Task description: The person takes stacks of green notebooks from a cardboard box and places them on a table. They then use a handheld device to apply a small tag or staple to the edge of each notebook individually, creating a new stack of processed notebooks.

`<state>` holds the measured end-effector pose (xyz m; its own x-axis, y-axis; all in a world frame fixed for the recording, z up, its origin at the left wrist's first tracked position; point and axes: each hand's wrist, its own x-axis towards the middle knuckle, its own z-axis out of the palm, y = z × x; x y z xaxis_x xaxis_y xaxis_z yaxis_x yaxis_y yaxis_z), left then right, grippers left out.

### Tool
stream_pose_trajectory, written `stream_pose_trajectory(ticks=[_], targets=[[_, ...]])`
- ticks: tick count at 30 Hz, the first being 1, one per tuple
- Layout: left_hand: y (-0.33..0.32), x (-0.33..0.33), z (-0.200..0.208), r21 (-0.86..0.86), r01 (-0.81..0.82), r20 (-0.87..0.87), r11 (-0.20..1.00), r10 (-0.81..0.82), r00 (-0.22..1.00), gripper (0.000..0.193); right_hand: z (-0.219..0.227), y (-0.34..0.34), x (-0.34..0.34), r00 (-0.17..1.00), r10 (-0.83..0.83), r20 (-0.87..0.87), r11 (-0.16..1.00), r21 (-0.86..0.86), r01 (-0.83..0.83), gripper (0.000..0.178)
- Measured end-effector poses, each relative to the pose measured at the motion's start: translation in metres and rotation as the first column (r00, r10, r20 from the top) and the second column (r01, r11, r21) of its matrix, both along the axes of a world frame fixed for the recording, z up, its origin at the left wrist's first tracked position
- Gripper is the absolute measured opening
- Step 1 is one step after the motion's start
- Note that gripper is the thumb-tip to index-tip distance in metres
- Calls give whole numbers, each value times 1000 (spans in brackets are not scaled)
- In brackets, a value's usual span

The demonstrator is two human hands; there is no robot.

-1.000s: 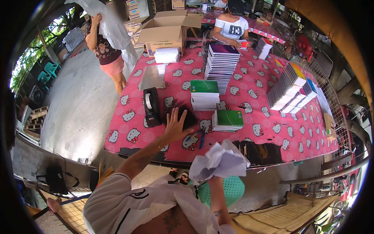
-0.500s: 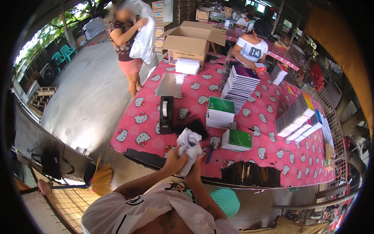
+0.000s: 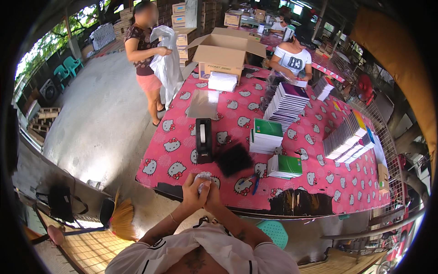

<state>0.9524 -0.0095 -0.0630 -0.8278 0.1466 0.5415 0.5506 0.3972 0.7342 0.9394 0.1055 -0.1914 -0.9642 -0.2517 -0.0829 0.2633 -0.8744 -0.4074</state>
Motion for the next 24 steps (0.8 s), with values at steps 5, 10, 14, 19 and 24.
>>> stream_pose_trajectory(ticks=[5,10,14,19,24], targets=[[-30,-13,20,-118,-202,-56,972,196,979,18,81,-35,20,988,26,153,998,55,-35,47],[-41,-3,-9,-137,-168,63,976,178,982,15,83,-56,35,980,81,179,991,88,-98,49],[-58,5,-36,-124,-126,245,984,154,957,24,35,-65,38,995,44,91,976,209,-62,47],[-99,27,-17,-70,-160,86,985,165,982,84,63,-72,6,945,230,233,946,175,-274,47],[-167,39,-39,-8,-369,218,930,361,907,85,64,-77,31,855,374,358,809,325,-490,50]])
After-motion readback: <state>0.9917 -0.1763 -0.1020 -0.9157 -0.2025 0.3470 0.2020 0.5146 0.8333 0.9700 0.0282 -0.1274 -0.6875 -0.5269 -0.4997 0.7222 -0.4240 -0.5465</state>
